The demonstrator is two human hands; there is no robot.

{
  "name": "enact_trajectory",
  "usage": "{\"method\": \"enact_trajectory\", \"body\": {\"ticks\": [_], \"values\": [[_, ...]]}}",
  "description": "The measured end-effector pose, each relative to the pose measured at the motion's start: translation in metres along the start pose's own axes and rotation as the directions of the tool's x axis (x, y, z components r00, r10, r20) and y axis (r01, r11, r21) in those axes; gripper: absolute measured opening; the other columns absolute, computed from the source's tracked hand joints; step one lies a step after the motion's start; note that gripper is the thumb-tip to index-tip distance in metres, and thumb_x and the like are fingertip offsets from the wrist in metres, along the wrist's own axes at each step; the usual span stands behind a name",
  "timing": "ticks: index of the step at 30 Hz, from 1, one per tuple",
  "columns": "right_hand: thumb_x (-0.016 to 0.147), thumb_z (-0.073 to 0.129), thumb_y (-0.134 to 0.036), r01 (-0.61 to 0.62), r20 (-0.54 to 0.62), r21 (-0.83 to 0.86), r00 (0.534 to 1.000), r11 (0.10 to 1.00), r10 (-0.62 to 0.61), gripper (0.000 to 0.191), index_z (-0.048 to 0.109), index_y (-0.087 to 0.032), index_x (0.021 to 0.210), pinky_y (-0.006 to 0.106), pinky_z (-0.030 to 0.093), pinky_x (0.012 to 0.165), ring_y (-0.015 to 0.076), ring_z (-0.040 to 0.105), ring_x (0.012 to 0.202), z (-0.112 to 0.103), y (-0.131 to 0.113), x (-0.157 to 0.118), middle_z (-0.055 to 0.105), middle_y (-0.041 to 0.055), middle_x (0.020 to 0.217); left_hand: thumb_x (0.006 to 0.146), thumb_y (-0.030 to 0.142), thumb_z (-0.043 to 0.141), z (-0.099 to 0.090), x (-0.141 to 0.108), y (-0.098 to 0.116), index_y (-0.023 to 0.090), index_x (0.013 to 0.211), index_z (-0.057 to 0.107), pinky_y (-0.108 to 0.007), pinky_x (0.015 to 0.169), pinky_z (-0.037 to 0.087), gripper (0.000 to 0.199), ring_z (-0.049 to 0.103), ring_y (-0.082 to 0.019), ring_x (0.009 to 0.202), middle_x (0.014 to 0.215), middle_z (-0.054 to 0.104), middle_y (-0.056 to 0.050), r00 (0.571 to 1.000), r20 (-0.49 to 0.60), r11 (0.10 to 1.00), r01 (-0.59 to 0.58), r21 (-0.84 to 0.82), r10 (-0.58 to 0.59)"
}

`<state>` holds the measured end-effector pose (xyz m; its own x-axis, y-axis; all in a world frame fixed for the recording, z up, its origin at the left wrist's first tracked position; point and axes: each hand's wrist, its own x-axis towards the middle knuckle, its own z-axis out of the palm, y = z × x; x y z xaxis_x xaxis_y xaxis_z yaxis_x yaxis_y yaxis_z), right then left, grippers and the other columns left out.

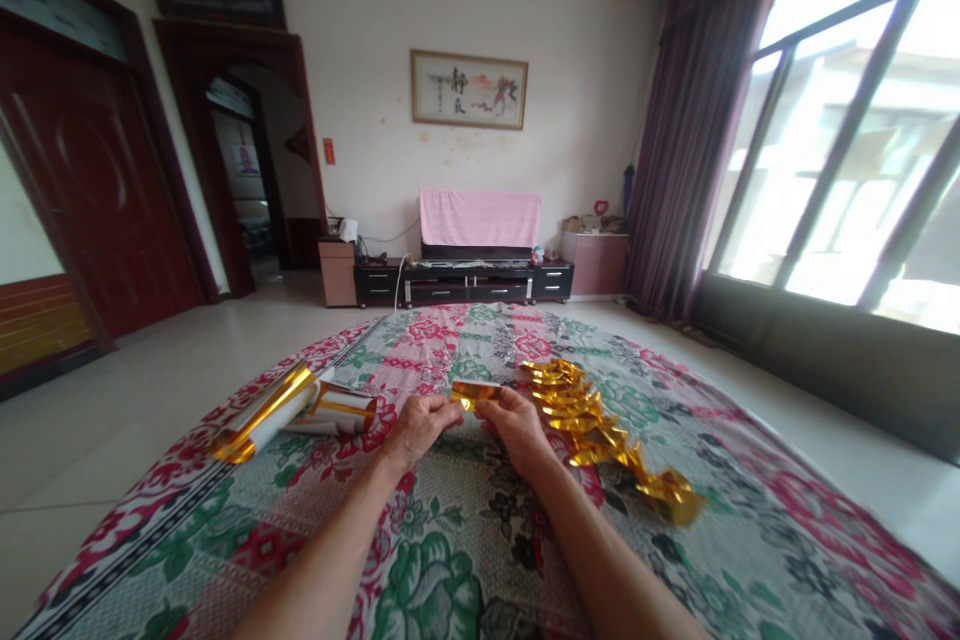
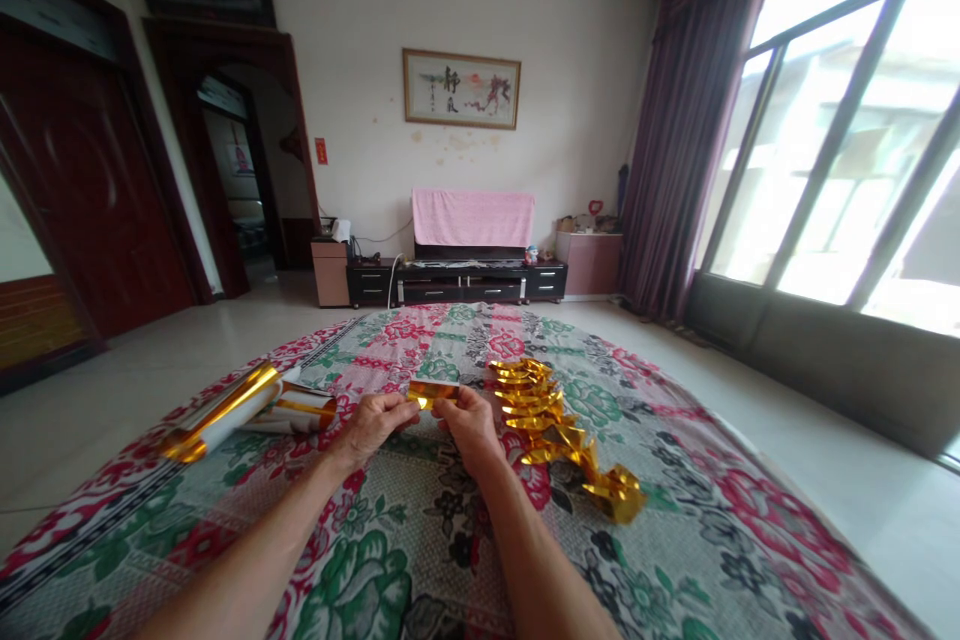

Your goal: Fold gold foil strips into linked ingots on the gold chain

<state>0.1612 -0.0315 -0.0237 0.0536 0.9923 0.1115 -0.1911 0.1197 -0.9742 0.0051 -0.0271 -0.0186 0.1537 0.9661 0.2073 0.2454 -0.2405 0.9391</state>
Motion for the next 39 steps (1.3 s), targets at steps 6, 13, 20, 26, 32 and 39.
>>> {"method": "enact_trajectory", "body": {"ticks": [6, 13, 20, 26, 32, 39], "values": [[0.054, 0.070, -0.037, 0.034, -0.007, -0.002, 0.999, 0.999, -0.034, 0.031, 0.065, -0.017, 0.078, 0.023, 0.042, 0.055, 0.0126, 0.056, 0.059, -0.0006, -0.0017, -0.0020, 0.065, 0.0014, 0.065, 0.068, 0.045, 0.057, 0.0011, -0.0001, -0.0012, 0.012, 0.064, 0.066, -0.022, 0.053, 0.033, 0.035, 0.048, -0.012, 0.053, 0.055, 0.059, -0.001, 1.000, -0.015, 0.998, 0.021, -0.052, -0.022], [0.056, 0.070, -0.032, 0.008, 0.009, 0.028, 1.000, 1.000, -0.008, 0.028, 0.063, -0.015, 0.077, 0.022, 0.040, 0.054, 0.0109, 0.055, 0.057, 0.0011, -0.0022, -0.0028, 0.063, 0.0003, 0.061, 0.067, 0.040, 0.058, 0.0044, 0.0024, -0.0025, 0.014, 0.063, 0.065, -0.023, 0.055, 0.038, 0.027, 0.053, -0.013, 0.056, 0.057, 0.062, -0.001, 0.994, -0.080, 0.992, 0.072, -0.100, -0.080], [0.061, 0.067, -0.029, 0.021, 0.096, -0.014, 0.995, 1.000, -0.019, 0.026, 0.062, -0.015, 0.083, 0.020, 0.039, 0.053, 0.0098, 0.052, 0.059, -0.0024, -0.0034, -0.0023, 0.062, -0.0009, 0.065, 0.068, 0.041, 0.056, 0.0043, 0.0035, -0.0064, 0.015, 0.058, 0.063, -0.022, 0.052, 0.035, 0.029, 0.049, -0.012, 0.052, 0.053, 0.058, 0.000, 0.994, -0.108, 1.000, 0.025, -0.003, -0.026], [0.058, 0.069, -0.027, -0.007, 0.131, 0.004, 0.991, 1.000, 0.007, 0.028, 0.062, -0.016, 0.083, 0.020, 0.036, 0.051, 0.0080, 0.047, 0.055, -0.0016, -0.0054, -0.0035, 0.058, -0.0040, 0.063, 0.069, 0.039, 0.056, 0.0054, 0.0020, -0.0025, 0.014, 0.058, 0.060, -0.022, 0.052, 0.034, 0.028, 0.047, -0.011, 0.050, 0.051, 0.055, 0.001, 0.996, -0.083, 0.999, 0.022, -0.023, -0.024], [0.053, 0.071, -0.027, -0.011, 0.125, 0.041, 0.992, 0.999, 0.005, 0.032, 0.059, -0.015, 0.080, 0.020, 0.033, 0.050, 0.0064, 0.043, 0.050, 0.0001, -0.0025, -0.0010, 0.057, -0.0056, 0.059, 0.071, 0.037, 0.053, 0.0058, 0.0018, -0.0018, 0.014, 0.061, 0.062, -0.022, 0.055, 0.037, 0.027, 0.051, -0.012, 0.053, 0.052, 0.058, 0.000, 0.996, -0.065, 0.995, 0.053, -0.079, -0.058], [0.053, 0.069, -0.024, -0.037, 0.092, 0.056, 0.995, 0.998, 0.031, 0.033, 0.057, -0.016, 0.083, 0.020, 0.034, 0.050, 0.0068, 0.044, 0.049, 0.0007, -0.0010, 0.0001, 0.057, -0.0054, 0.058, 0.072, 0.038, 0.050, 0.0068, 0.0020, 0.0011, 0.014, 0.067, 0.065, -0.023, 0.056, 0.039, 0.029, 0.055, -0.014, 0.057, 0.055, 0.061, -0.001, 0.994, -0.081, 0.995, 0.065, -0.074, -0.071]]}}
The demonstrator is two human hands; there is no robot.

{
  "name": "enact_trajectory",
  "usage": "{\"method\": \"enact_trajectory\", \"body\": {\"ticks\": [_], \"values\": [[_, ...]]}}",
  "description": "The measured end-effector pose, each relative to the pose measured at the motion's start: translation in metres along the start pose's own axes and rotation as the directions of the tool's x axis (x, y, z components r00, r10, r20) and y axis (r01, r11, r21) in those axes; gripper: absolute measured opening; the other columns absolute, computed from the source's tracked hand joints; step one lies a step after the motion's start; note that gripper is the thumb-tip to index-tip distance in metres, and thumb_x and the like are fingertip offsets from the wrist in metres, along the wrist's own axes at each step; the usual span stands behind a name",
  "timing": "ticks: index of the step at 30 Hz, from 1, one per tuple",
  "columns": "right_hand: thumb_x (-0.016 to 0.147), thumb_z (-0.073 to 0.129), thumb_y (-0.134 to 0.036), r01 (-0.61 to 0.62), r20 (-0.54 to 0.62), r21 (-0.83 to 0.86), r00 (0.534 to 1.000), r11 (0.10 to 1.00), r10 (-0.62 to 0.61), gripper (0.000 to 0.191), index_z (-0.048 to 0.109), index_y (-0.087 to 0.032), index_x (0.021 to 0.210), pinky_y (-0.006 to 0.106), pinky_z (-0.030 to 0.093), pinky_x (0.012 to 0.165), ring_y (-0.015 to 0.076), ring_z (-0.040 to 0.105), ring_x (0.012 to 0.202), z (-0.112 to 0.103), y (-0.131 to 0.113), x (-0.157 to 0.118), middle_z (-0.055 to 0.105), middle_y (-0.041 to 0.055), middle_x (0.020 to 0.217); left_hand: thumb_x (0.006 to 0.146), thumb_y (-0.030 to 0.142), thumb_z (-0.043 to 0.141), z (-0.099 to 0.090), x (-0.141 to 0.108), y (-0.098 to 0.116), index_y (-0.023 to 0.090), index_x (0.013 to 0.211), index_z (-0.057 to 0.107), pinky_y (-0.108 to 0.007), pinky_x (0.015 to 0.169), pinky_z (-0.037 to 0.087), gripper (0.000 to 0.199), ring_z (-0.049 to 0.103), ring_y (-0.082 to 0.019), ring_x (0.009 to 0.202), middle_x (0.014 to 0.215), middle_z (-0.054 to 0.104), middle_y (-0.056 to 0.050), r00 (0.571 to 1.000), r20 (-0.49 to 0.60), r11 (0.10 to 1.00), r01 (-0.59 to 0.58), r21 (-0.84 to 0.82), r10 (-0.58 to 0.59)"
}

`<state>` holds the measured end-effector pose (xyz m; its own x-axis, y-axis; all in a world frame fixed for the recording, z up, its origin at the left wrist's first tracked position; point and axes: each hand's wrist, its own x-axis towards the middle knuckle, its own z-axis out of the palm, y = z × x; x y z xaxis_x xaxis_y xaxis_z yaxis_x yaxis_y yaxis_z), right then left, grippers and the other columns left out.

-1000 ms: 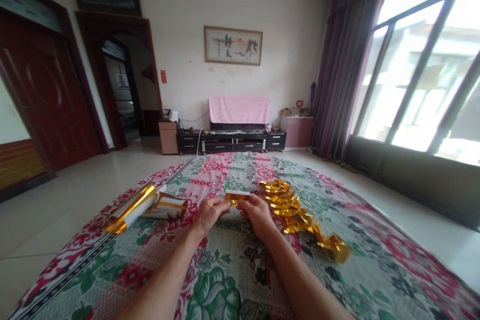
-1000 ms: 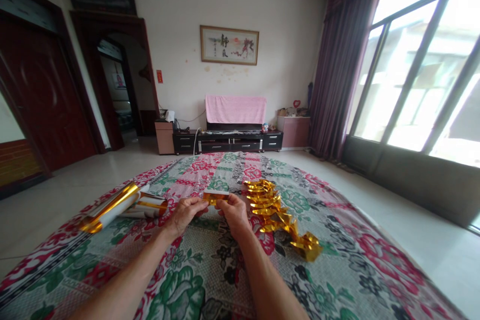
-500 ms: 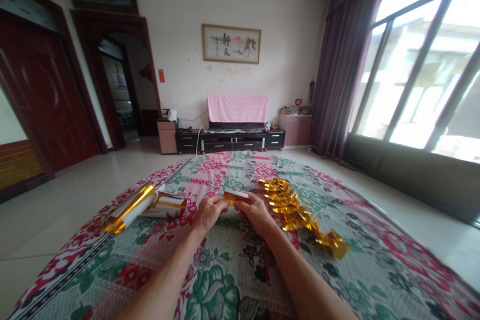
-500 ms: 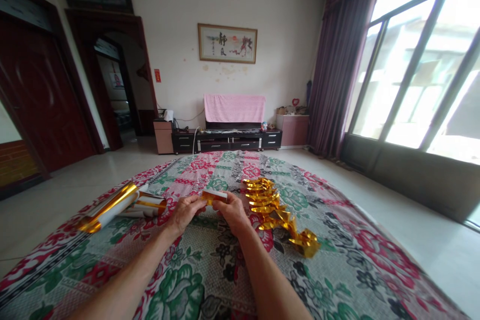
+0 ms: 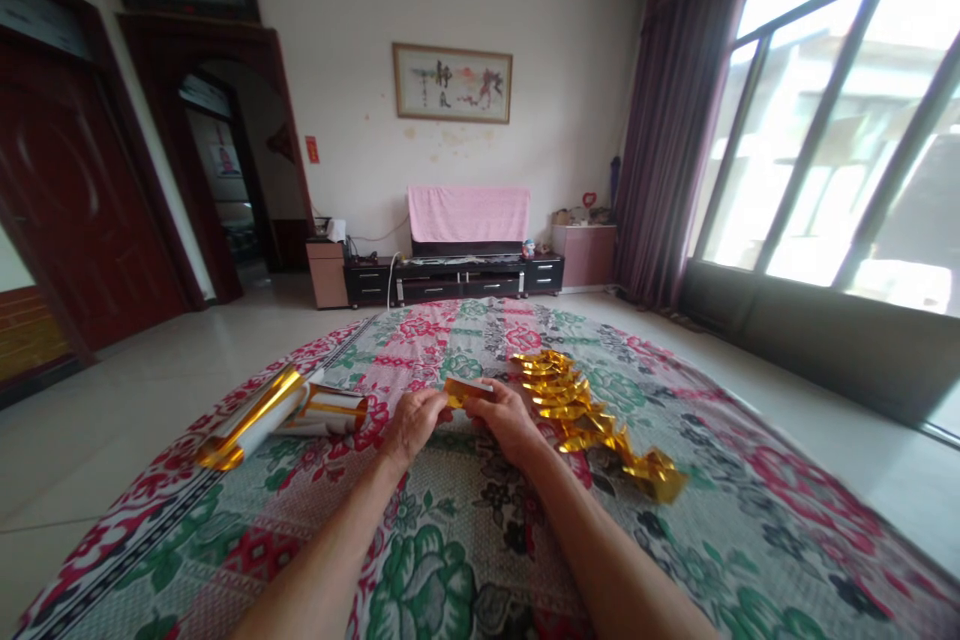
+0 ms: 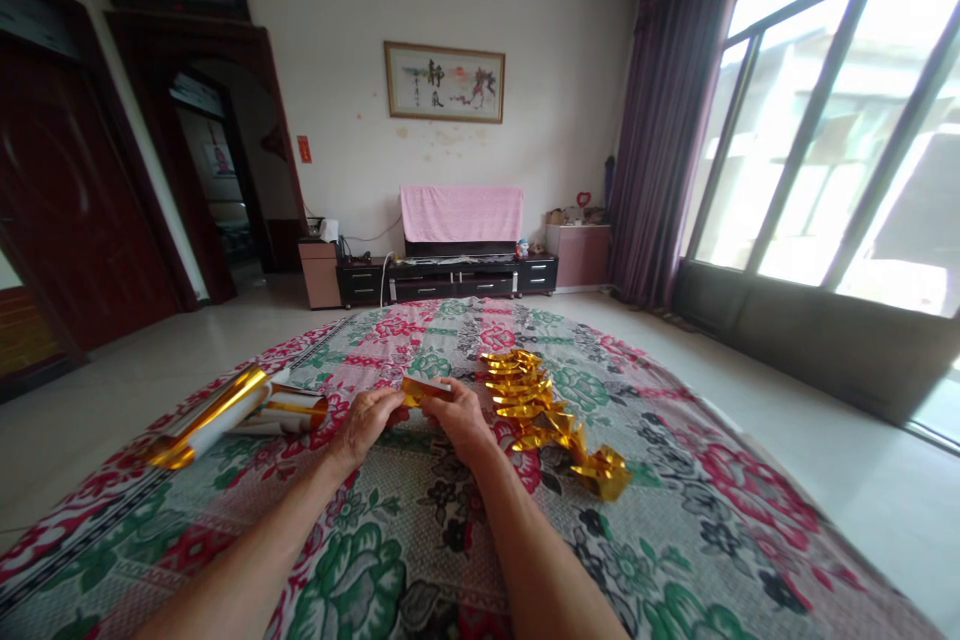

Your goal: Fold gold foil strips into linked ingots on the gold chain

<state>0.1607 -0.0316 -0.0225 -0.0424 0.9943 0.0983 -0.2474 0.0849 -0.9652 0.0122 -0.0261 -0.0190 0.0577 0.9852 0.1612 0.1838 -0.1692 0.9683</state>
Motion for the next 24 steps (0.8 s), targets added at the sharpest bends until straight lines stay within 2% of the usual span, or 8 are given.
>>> {"method": "enact_trajectory", "body": {"ticks": [6, 12, 18, 24], "values": [[0.054, 0.066, -0.023, 0.027, 0.031, 0.001, 0.999, 1.000, -0.027, 0.028, 0.057, -0.015, 0.079, 0.019, 0.033, 0.048, 0.0053, 0.040, 0.047, 0.0001, -0.0026, -0.0018, 0.053, -0.0062, 0.056, 0.066, 0.044, 0.060, -0.0012, -0.0011, -0.0002, 0.013, 0.063, 0.063, -0.021, 0.050, 0.031, 0.031, 0.044, -0.010, 0.051, 0.052, 0.054, 0.002, 0.991, 0.055, 0.982, -0.129, 0.139, 0.123], [0.052, 0.069, -0.024, 0.020, 0.057, 0.004, 0.998, 1.000, -0.021, 0.029, 0.057, -0.016, 0.076, 0.019, 0.033, 0.049, 0.0061, 0.042, 0.049, 0.0001, -0.0041, -0.0030, 0.054, -0.0065, 0.056, 0.067, 0.040, 0.061, -0.0014, 0.0014, -0.0032, 0.012, 0.067, 0.066, -0.021, 0.055, 0.034, 0.029, 0.048, -0.012, 0.056, 0.059, 0.059, 0.000, 0.987, 0.116, 0.991, -0.122, 0.059, 0.114], [0.053, 0.071, -0.028, 0.006, 0.059, 0.015, 0.998, 1.000, -0.006, 0.029, 0.057, -0.016, 0.075, 0.020, 0.036, 0.051, 0.0066, 0.045, 0.050, -0.0010, -0.0019, -0.0012, 0.057, -0.0053, 0.059, 0.070, 0.042, 0.057, -0.0024, 0.0003, -0.0034, 0.012, 0.072, 0.066, -0.022, 0.056, 0.035, 0.032, 0.050, -0.012, 0.055, 0.059, 0.061, -0.001, 0.989, 0.143, 0.998, -0.042, -0.044, 0.048], [0.056, 0.072, -0.028, 0.031, 0.094, 0.012, 0.995, 0.999, -0.032, 0.028, 0.059, -0.016, 0.078, 0.020, 0.038, 0.052, 0.0075, 0.048, 0.053, -0.0011, -0.0042, -0.0027, 0.057, -0.0044, 0.061, 0.073, 0.045, 0.053, -0.0017, 0.0040, -0.0070, 0.013, 0.066, 0.062, -0.023, 0.053, 0.034, 0.034, 0.048, -0.012, 0.052, 0.055, 0.057, 0.000, 0.989, 0.127, 0.997, -0.079, 0.013, 0.077]]}}
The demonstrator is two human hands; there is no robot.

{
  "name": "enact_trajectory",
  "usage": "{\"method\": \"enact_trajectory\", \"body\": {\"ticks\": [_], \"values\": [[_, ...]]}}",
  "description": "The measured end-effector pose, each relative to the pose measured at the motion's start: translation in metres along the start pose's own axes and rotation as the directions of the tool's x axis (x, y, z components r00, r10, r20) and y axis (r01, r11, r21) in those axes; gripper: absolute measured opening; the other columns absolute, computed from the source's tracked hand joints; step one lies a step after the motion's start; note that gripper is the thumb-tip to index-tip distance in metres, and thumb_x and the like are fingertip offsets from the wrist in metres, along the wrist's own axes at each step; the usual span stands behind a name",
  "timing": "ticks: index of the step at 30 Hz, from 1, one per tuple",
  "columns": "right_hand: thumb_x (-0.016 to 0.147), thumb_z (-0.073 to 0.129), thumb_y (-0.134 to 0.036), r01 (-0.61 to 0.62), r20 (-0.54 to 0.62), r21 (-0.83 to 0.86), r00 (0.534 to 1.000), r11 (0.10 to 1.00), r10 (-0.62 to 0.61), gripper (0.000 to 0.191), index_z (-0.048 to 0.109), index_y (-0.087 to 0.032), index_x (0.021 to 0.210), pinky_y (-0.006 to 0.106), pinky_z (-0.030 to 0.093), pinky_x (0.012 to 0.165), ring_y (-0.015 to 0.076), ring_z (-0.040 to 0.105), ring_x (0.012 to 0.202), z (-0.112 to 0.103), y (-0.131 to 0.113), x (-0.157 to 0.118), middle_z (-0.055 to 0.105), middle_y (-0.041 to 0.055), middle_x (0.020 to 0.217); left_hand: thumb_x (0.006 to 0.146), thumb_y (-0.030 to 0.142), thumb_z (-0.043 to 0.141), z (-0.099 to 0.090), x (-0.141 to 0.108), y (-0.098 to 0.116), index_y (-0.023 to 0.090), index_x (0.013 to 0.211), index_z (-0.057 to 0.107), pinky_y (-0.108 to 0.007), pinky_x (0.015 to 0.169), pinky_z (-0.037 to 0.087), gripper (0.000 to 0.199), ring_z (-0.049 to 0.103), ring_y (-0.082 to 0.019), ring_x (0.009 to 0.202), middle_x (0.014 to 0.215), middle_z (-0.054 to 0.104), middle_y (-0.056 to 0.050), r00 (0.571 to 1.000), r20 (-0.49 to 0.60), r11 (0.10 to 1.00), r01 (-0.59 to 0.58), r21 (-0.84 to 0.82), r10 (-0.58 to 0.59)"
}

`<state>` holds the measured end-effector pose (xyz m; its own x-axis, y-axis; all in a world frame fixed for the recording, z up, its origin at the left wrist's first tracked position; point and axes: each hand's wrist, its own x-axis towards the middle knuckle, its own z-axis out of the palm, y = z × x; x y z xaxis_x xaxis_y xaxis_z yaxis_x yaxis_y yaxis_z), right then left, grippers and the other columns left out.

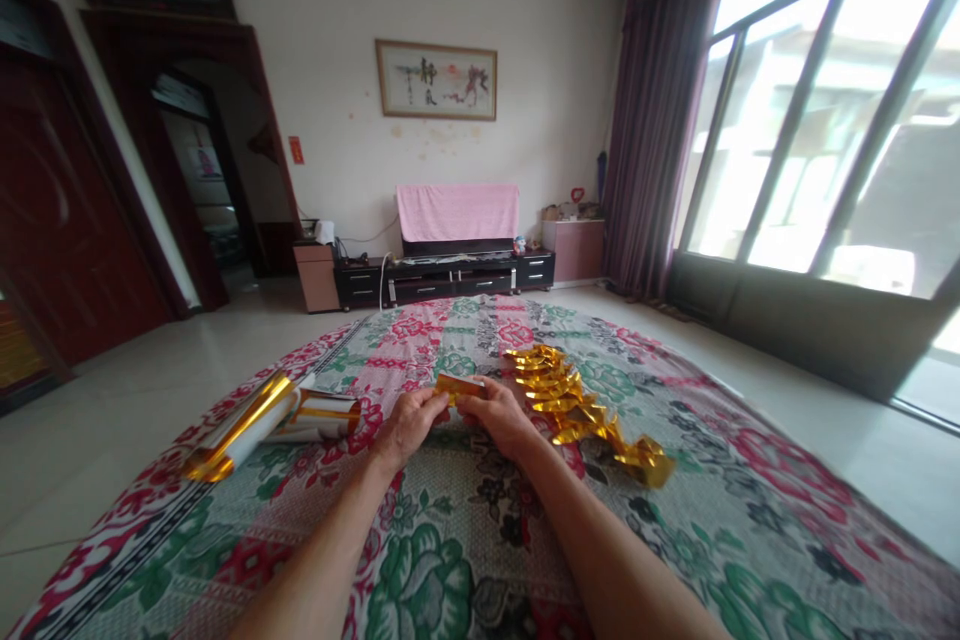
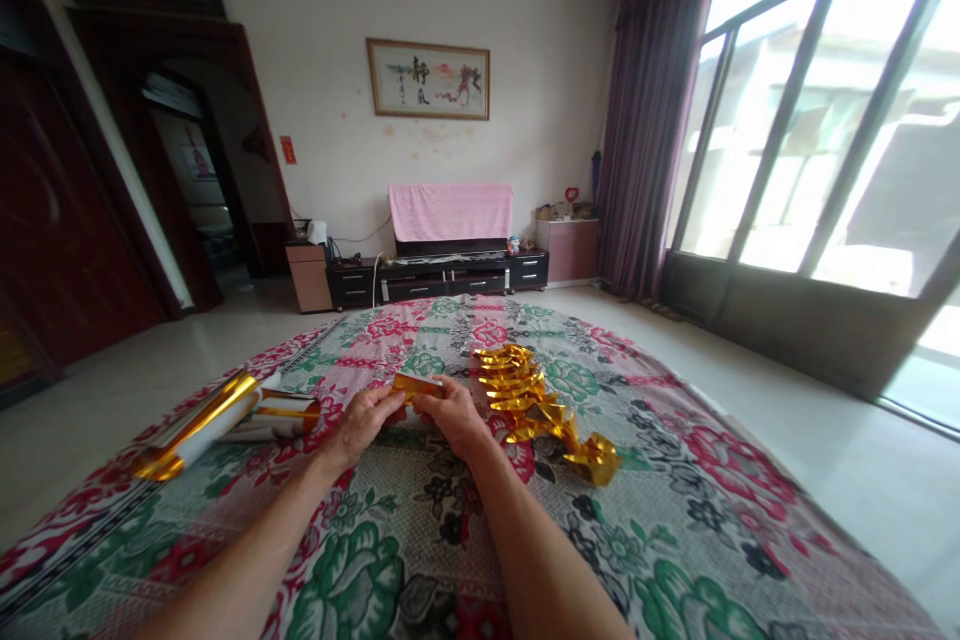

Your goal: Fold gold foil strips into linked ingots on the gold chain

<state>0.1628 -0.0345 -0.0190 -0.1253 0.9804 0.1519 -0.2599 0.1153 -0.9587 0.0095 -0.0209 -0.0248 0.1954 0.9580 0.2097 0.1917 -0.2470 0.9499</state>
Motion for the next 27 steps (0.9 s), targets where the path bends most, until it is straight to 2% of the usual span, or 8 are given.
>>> {"method": "enact_trajectory", "body": {"ticks": [5, 8, 13, 17, 19, 23, 27], "values": [[0.067, 0.064, -0.044, -0.022, 0.061, 0.086, 0.998, 0.996, 0.017, 0.040, 0.059, -0.018, 0.098, 0.023, 0.044, 0.056, 0.0119, 0.057, 0.062, -0.003, 0.000, -0.001, 0.064, 0.0033, 0.086, 0.074, 0.048, 0.050, -0.003, 0.004, -0.006, 0.014, 0.077, 0.064, -0.023, 0.055, 0.036, 0.036, 0.051, -0.013, 0.057, 0.059, 0.059, 0.000, 0.998, -0.029, 0.994, -0.051, 0.092, 0.054], [0.074, 0.054, -0.051, -0.070, 0.071, 0.194, 0.996, 0.978, 0.057, 0.042, 0.059, -0.016, 0.097, 0.026, 0.046, 0.055, 0.0146, 0.060, 0.061, -0.006, 0.001, 0.001, 0.065, 0.0074, 0.085, 0.075, 0.049, 0.049, -0.003, 0.004, -0.008, 0.015, 0.081, 0.064, -0.023, 0.055, 0.037, 0.037, 0.052, -0.014, 0.061, 0.063, 0.061, -0.001, 0.996, -0.048, 0.989, -0.074, 0.124, 0.081], [0.069, 0.058, -0.034, -0.089, 0.052, 0.239, 0.996, 0.967, 0.079, 0.031, 0.059, -0.016, 0.094, 0.025, 0.047, 0.055, 0.0142, 0.060, 0.058, -0.007, 0.003, 0.004, 0.066, 0.0051, 0.078, 0.075, 0.048, 0.050, -0.002, 0.002, -0.006, 0.015, 0.080, 0.064, -0.022, 0.055, 0.037, 0.035, 0.052, -0.014, 0.059, 0.062, 0.061, -0.001, 0.995, -0.047, 0.991, -0.088, 0.100, 0.093], [0.064, 0.057, -0.028, -0.075, 0.040, 0.174, 0.997, 0.982, 0.070, 0.028, 0.062, -0.016, 0.089, 0.025, 0.045, 0.055, 0.0138, 0.058, 0.059, -0.009, 0.006, 0.005, 0.065, 0.0025, 0.074, 0.072, 0.040, 0.055, -0.001, 0.003, -0.006, 0.016, 0.080, 0.064, -0.020, 0.052, 0.035, 0.027, 0.051, -0.012, 0.056, 0.059, 0.060, 0.001, 0.995, -0.050, 0.996, -0.080, 0.035, 0.082], [0.061, 0.058, -0.025, -0.047, 0.030, 0.137, 0.999, 0.990, 0.043, 0.029, 0.062, -0.016, 0.088, 0.023, 0.043, 0.055, 0.0127, 0.055, 0.058, -0.009, 0.008, 0.005, 0.064, 0.0008, 0.071, 0.068, 0.031, 0.057, 0.000, 0.003, -0.005, 0.016, 0.087, 0.063, -0.020, 0.052, 0.035, 0.026, 0.052, -0.012, 0.056, 0.062, 0.061, 0.001, 0.997, -0.051, 0.998, -0.061, -0.028, 0.059], [0.055, 0.059, -0.020, -0.010, 0.000, 0.130, 1.000, 0.992, 0.010, 0.034, 0.061, -0.016, 0.089, 0.020, 0.036, 0.049, 0.0086, 0.048, 0.050, -0.008, 0.010, 0.005, 0.059, -0.0037, 0.062, 0.060, 0.014, 0.051, -0.002, 0.001, 0.000, 0.014, 0.110, 0.056, -0.020, 0.053, 0.038, 0.050, 0.054, -0.012, 0.060, 0.072, 0.064, -0.001, 1.000, -0.022, 0.982, 0.008, -0.188, -0.013], [0.053, 0.056, -0.016, -0.004, -0.041, 0.092, 0.999, 0.996, 0.008, 0.037, 0.058, -0.015, 0.090, 0.018, 0.027, 0.043, 0.0056, 0.038, 0.043, -0.005, 0.007, 0.003, 0.054, -0.0066, 0.054, 0.057, 0.009, 0.047, -0.005, -0.004, 0.007, 0.015, 0.116, 0.051, -0.021, 0.058, 0.042, 0.060, 0.056, -0.013, 0.066, 0.085, 0.065, -0.004, 0.999, 0.033, 0.937, 0.051, -0.345, -0.042]]}}
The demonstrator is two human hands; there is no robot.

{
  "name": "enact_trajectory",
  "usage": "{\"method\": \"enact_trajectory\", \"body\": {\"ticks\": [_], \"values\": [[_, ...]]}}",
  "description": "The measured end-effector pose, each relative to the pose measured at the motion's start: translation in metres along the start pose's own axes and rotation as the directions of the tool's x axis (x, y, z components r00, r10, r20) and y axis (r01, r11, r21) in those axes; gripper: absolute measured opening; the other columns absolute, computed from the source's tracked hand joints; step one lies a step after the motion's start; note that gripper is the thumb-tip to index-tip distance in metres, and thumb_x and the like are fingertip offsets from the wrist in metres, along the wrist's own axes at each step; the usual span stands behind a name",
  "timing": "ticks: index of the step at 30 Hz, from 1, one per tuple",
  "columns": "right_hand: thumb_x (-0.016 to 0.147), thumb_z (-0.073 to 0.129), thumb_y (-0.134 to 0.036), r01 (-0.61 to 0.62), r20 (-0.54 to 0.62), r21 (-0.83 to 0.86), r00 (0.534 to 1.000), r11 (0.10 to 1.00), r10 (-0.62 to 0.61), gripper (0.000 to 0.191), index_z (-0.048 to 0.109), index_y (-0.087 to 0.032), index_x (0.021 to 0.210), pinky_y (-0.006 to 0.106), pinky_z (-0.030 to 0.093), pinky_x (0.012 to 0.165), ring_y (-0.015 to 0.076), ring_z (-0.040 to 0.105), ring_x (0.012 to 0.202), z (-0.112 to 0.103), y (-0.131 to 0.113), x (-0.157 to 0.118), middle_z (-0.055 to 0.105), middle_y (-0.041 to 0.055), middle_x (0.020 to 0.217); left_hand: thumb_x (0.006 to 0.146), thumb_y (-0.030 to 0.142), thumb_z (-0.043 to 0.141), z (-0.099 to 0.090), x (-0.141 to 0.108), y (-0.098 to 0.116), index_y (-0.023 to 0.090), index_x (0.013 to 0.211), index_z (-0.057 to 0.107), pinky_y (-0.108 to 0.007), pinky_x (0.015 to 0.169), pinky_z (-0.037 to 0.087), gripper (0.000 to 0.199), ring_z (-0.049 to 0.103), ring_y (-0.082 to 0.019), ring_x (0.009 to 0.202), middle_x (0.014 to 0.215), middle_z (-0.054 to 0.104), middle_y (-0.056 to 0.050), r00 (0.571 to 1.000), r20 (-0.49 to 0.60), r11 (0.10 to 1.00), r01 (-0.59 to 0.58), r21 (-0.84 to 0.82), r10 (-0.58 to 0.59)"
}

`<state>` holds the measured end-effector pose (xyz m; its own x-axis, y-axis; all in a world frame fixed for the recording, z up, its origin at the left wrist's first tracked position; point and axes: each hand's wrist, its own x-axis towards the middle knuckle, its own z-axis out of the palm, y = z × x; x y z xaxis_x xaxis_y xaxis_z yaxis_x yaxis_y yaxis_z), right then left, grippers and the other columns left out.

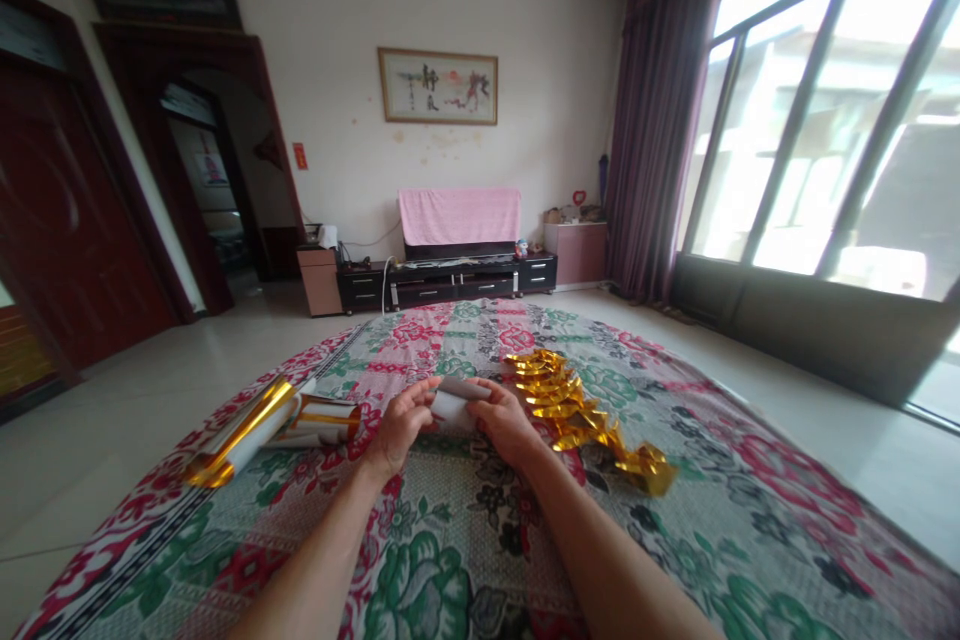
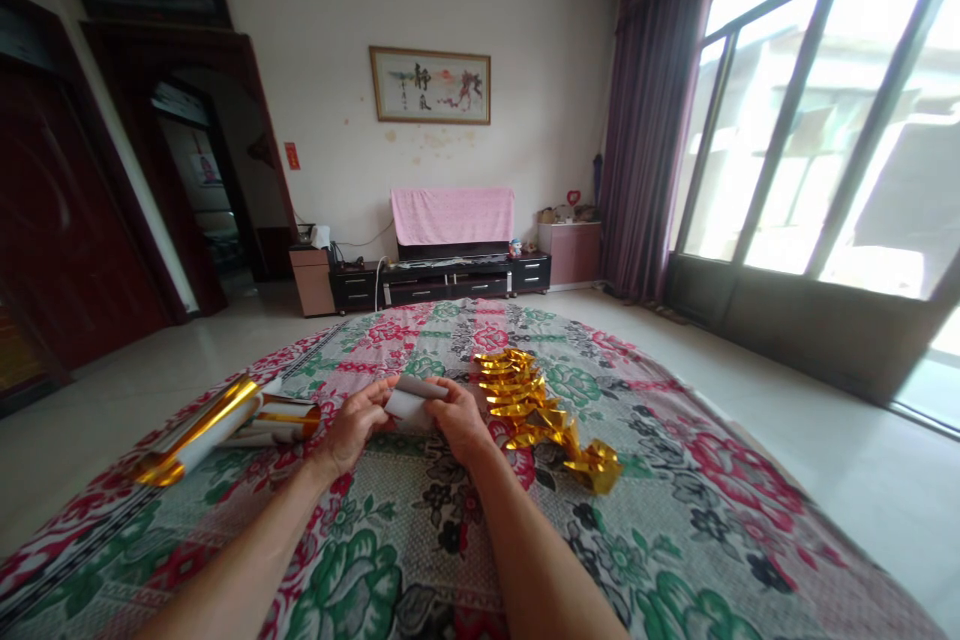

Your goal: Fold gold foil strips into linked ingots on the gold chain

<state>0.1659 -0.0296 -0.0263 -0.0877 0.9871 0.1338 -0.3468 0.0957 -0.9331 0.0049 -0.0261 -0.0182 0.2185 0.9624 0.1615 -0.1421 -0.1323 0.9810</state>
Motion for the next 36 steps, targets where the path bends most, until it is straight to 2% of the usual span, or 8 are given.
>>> {"method": "enact_trajectory", "body": {"ticks": [5, 10, 13, 17, 22, 27, 31, 36], "values": [[0.051, 0.057, -0.015, -0.016, -0.060, -0.028, 0.998, 0.999, 0.015, 0.039, 0.058, -0.016, 0.090, 0.019, 0.031, 0.048, 0.0062, 0.040, 0.045, 0.002, -0.001, -0.003, 0.057, -0.0064, 0.059, 0.062, 0.013, 0.054, 0.005, -0.003, 0.004, 0.016, 0.121, 0.049, -0.023, 0.063, 0.043, 0.059, 0.055, -0.012, 0.065, 0.085, 0.065, -0.003, 0.998, 0.053, 1.000, -0.025, -0.018, 0.026], [0.052, 0.057, -0.014, 0.045, -0.005, -0.155, 0.999, 0.987, -0.046, 0.034, 0.063, -0.017, 0.085, 0.019, 0.032, 0.050, 0.0073, 0.042, 0.050, 0.003, -0.003, -0.004, 0.059, -0.0051, 0.063, 0.063, 0.026, 0.064, 0.013, 0.002, 0.004, 0.012, 0.115, 0.054, -0.023, 0.066, 0.043, 0.055, 0.058, -0.014, 0.070, 0.082, 0.066, -0.003, 0.996, -0.078, 0.999, -0.032, 0.036, 0.035], [0.054, 0.054, -0.013, 0.070, 0.060, -0.183, 0.996, 0.981, -0.060, 0.031, 0.064, -0.017, 0.083, 0.019, 0.031, 0.049, 0.0075, 0.042, 0.051, 0.005, -0.005, -0.005, 0.057, -0.0056, 0.060, 0.062, 0.025, 0.064, 0.013, 0.004, 0.004, 0.012, 0.111, 0.056, -0.023, 0.064, 0.043, 0.051, 0.059, -0.015, 0.070, 0.079, 0.067, -0.002, 0.991, -0.130, 0.997, -0.030, 0.066, 0.038], [0.060, 0.057, -0.021, 0.068, 0.093, -0.158, 0.994, 0.985, -0.053, 0.026, 0.064, -0.015, 0.084, 0.019, 0.033, 0.049, 0.0087, 0.045, 0.052, 0.006, -0.005, -0.005, 0.058, -0.0038, 0.062, 0.062, 0.020, 0.060, 0.010, 0.005, 0.004, 0.012, 0.110, 0.056, -0.022, 0.063, 0.043, 0.049, 0.059, -0.015, 0.070, 0.081, 0.068, -0.003, 0.992, -0.109, 0.995, -0.052, 0.081, 0.060], [0.059, 0.063, -0.022, 0.068, 0.071, -0.258, 0.996, 0.964, -0.052, 0.029, 0.064, -0.014, 0.086, 0.019, 0.033, 0.046, 0.0087, 0.044, 0.050, 0.006, -0.004, -0.004, 0.056, -0.0036, 0.059, 0.061, 0.018, 0.060, 0.008, 0.007, 0.001, 0.013, 0.111, 0.055, -0.021, 0.060, 0.043, 0.050, 0.059, -0.013, 0.065, 0.078, 0.067, -0.002, 0.994, -0.082, 0.992, -0.065, 0.104, 0.074], [0.059, 0.067, -0.029, 0.068, 0.007, -0.131, 0.998, 0.989, -0.068, 0.032, 0.061, -0.014, 0.086, 0.021, 0.038, 0.048, 0.0091, 0.047, 0.051, 0.004, 0.002, 0.000, 0.057, -0.0024, 0.061, 0.062, 0.026, 0.067, 0.010, 0.006, 0.000, 0.016, 0.114, 0.050, -0.021, 0.059, 0.044, 0.056, 0.059, -0.011, 0.064, 0.082, 0.065, -0.001, 0.993, -0.116, 0.998, 0.000, -0.068, -0.008], [0.060, 0.068, -0.031, 0.077, -0.027, 0.040, 0.997, 0.996, -0.076, 0.035, 0.059, -0.014, 0.089, 0.023, 0.044, 0.053, 0.0106, 0.052, 0.056, 0.007, 0.007, 0.004, 0.061, 0.0003, 0.070, 0.062, 0.029, 0.069, 0.013, 0.006, 0.001, 0.016, 0.100, 0.057, -0.019, 0.054, 0.044, 0.042, 0.058, -0.010, 0.060, 0.077, 0.065, -0.001, 0.989, -0.075, 0.964, 0.102, -0.246, -0.124], [0.057, 0.071, -0.034, 0.069, -0.079, 0.145, 0.995, 0.987, -0.058, 0.042, 0.059, -0.016, 0.093, 0.024, 0.047, 0.055, 0.0151, 0.058, 0.067, 0.015, 0.007, 0.003, 0.064, 0.0048, 0.083, 0.064, 0.028, 0.069, 0.017, 0.008, 0.002, 0.015, 0.090, 0.058, -0.023, 0.058, 0.048, 0.031, 0.061, -0.012, 0.062, 0.073, 0.066, -0.003, 0.982, -0.027, 0.887, 0.155, -0.435, -0.185]]}}
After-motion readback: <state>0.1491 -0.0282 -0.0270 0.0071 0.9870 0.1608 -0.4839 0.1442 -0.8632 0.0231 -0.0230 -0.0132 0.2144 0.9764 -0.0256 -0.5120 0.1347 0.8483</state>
